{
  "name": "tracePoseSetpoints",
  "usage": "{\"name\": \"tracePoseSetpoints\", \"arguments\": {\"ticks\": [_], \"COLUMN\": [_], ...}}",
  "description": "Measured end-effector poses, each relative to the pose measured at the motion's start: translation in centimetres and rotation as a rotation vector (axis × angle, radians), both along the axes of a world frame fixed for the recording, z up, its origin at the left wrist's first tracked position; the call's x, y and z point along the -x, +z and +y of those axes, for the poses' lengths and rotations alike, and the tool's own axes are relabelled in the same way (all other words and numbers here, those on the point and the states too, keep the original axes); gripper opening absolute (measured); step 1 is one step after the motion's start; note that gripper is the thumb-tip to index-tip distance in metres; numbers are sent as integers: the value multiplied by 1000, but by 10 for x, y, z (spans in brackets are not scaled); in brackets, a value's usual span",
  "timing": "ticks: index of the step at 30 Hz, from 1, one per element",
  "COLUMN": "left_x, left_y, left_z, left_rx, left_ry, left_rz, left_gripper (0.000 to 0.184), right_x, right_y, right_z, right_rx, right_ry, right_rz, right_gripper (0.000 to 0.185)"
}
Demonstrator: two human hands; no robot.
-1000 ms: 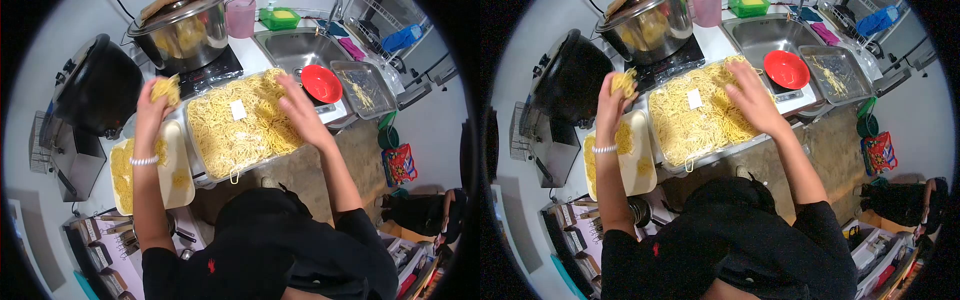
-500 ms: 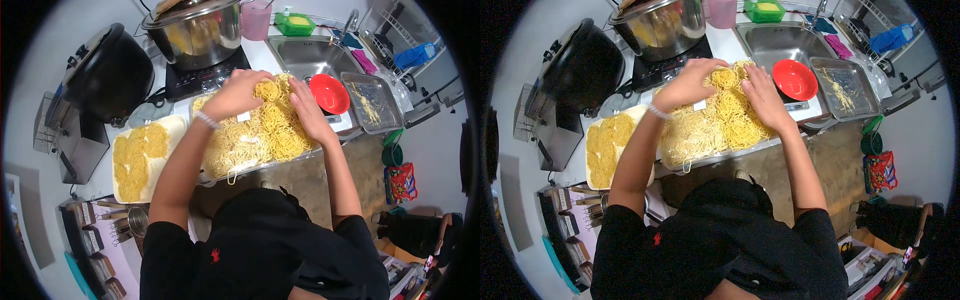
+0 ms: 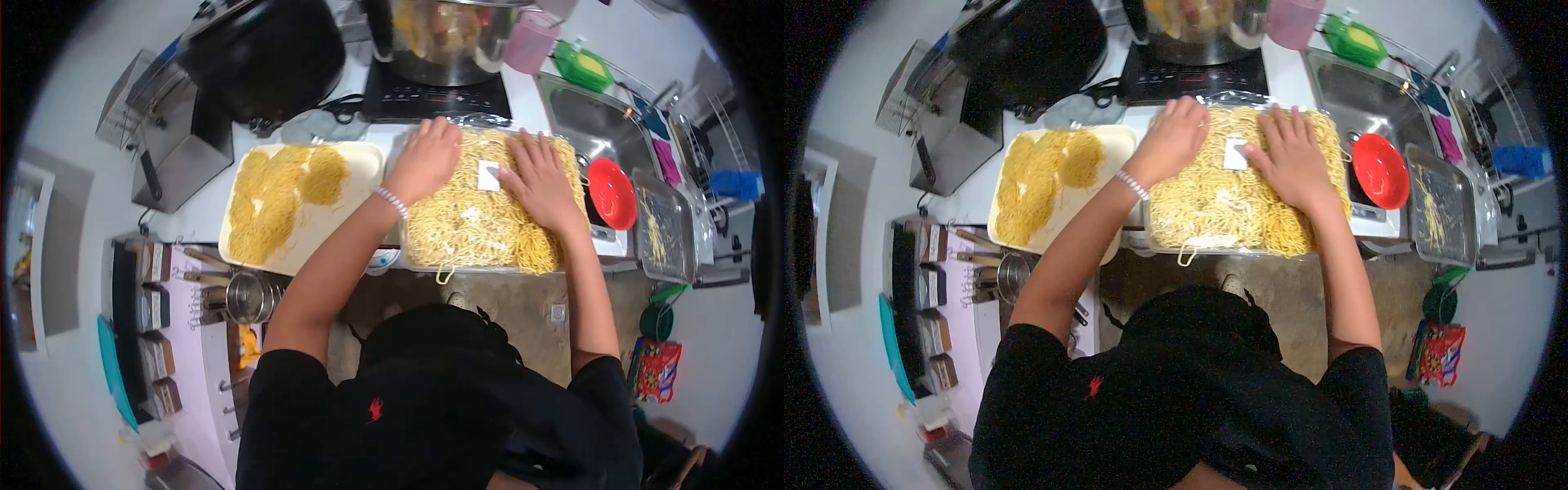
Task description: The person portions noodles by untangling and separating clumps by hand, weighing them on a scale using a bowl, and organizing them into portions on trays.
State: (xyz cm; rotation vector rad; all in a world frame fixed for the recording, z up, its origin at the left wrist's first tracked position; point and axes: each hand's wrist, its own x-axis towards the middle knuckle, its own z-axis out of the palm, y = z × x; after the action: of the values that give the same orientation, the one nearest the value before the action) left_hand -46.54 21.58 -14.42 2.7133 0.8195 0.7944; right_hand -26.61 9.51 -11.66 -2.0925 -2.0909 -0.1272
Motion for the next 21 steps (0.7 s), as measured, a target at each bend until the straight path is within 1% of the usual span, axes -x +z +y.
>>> {"name": "tracePoseSetpoints", "arguments": {"ticks": [2,4,5,6,7,8,9,10,12,14,17,19,20,21], "left_x": [6,18,25,43,63,83,107,129,154,151,167,184,197,207], "left_y": [11,19,26,33,35,29,12,10,-22,-9,-29,-43,-49,-52], "left_z": [-5,1,1,4,6,15,20,17,8,-15,-17,-12,-7,-3], "left_rx": [55,-32,-72,48,44,83,74,164,143,304,265,180,204,226], "left_ry": [-5,31,38,79,74,142,331,545,880,924,768,728,715,705], "left_rz": [-64,-153,-193,-242,-392,-464,-352,-118,263,211,-27,-52,-90,-127], "left_gripper": [17,18,19,22,23,22,24,36,49,55,50,47,45,43], "right_x": [10,25,34,45,55,62,64,65,64,56,40,32,30,27], "right_y": [5,14,19,25,31,37,39,39,42,43,38,34,31,31], "right_z": [0,-5,-9,-14,-19,-23,-27,-31,-40,-49,-71,-87,-94,-101], "right_rx": [-29,-70,-51,-33,-17,-11,-12,-13,-20,-82,-256,-379,-471,-503], "right_ry": [24,80,116,147,172,195,196,193,168,117,-15,-134,-195,-228], "right_rz": [-42,-54,-12,29,70,101,139,178,283,438,643,731,719,709], "right_gripper": [65,63,63,62,62,62,61,61,59,58,57,56,53,52]}}
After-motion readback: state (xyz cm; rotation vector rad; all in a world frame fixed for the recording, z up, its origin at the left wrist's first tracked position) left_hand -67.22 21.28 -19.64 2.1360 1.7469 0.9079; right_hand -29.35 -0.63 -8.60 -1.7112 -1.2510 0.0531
